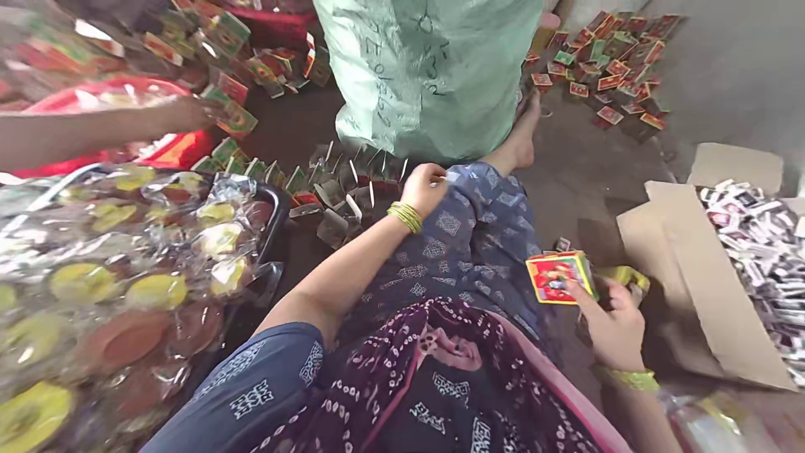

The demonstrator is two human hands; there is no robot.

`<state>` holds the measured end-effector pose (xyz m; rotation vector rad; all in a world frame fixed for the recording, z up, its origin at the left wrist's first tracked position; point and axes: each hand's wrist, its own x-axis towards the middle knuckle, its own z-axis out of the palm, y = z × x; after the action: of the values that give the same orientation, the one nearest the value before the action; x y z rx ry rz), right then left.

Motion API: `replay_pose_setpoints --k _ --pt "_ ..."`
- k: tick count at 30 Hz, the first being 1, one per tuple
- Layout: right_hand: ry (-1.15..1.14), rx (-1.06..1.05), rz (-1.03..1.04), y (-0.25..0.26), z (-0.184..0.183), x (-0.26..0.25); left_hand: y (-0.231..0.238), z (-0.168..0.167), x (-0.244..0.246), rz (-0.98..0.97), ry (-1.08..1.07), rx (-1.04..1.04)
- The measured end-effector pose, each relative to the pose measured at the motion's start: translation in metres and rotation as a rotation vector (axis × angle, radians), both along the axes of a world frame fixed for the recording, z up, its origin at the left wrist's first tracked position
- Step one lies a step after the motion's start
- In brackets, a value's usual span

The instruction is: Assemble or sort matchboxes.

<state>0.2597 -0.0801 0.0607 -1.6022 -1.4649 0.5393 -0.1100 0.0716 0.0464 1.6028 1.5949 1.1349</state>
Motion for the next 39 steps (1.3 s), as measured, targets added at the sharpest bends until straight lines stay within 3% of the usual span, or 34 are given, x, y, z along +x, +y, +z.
replay_pose_setpoints --k 3,8,10,12,15,20,23,26,29,32,35,39 --pt "-0.279 0.030 -0.171 0.002 -0.004 0.035 0.033 -0.017 -0.042 0.139 0.236 -0.105" --pt "-0.679 -0.749 -0.101 0.018 -0.023 0.076 0.057 -0.046 -0.074 0.148 0.461 -0.350" --pt "-0.737 -1.005 0.036 0.040 -0.036 0.080 0.059 -0.055 -0.079 0.144 0.524 -0.419" --pt "-0.670 -1.127 0.116 0.071 -0.040 0.082 0.058 -0.060 -0.079 0.147 0.583 -0.439" --pt "-0.389 -0.893 -0.044 0.137 0.000 0.089 0.054 -0.059 -0.074 0.186 0.569 -0.402" --pt "-0.219 0.120 -0.488 0.235 0.178 0.080 0.039 -0.043 -0.077 0.284 0.458 -0.322" --pt "-0.115 0.305 -0.399 0.241 0.222 0.059 0.020 -0.027 -0.074 0.323 0.384 -0.157" --pt "-0.180 0.226 -0.183 0.213 0.203 0.026 -0.001 -0.015 -0.069 0.277 0.348 0.144" --pt "-0.275 0.069 0.043 0.181 0.143 -0.002 -0.017 -0.002 -0.063 0.146 0.305 0.568" --pt "-0.235 -0.062 0.271 0.144 0.076 -0.023 -0.032 0.023 -0.050 -0.087 0.146 0.775" --pt "0.121 -0.169 0.494 0.111 0.036 -0.043 -0.053 0.053 -0.024 -0.434 -0.140 0.692" --pt "0.739 -0.306 0.989 0.075 0.021 -0.063 -0.071 0.071 0.023 -0.920 -0.670 0.338"
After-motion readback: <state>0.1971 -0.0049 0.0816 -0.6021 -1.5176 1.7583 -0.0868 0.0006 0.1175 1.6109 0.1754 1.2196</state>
